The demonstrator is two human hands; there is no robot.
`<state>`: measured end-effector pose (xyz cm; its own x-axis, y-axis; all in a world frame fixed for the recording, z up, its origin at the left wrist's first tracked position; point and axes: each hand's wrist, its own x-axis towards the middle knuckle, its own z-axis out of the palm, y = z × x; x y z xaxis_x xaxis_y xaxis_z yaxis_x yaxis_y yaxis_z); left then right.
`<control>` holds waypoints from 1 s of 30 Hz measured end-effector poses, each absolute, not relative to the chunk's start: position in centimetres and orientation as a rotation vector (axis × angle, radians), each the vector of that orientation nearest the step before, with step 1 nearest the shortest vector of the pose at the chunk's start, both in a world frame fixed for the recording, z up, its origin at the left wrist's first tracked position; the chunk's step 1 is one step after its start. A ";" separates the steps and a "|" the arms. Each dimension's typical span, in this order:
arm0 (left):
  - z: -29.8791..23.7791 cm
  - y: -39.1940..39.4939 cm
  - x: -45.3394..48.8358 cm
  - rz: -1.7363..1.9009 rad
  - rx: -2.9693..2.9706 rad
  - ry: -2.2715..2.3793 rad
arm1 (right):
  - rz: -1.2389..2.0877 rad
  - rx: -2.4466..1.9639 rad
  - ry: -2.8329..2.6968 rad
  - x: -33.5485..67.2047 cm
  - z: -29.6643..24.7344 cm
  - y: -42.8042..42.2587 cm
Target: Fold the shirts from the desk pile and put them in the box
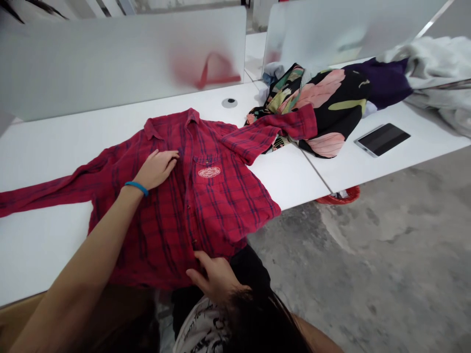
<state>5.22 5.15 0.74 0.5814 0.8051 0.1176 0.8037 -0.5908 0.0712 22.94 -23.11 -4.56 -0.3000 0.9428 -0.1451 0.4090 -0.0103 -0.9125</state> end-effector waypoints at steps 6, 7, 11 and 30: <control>4.6 7.1 3.6 -0.137 3.220 1.239 | 1.209 -1.338 -1.807 23.5 -4.4 -22.8; 5.0 7.2 3.3 -0.175 3.241 1.183 | 1.203 -1.327 -1.803 23.6 -4.6 -22.7; 5.6 6.4 3.1 -0.300 3.272 0.886 | 1.198 -1.304 -1.806 23.7 -4.8 -22.5; 6.5 1.7 5.3 -0.496 3.247 0.277 | 1.155 -1.360 -1.922 23.3 -4.2 -22.0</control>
<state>5.34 1.75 6.53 0.9410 0.1875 -0.2816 0.1412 -0.9741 -0.1767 23.35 -21.99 -4.17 -0.3658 0.9286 -0.0630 0.4917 0.1353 -0.8602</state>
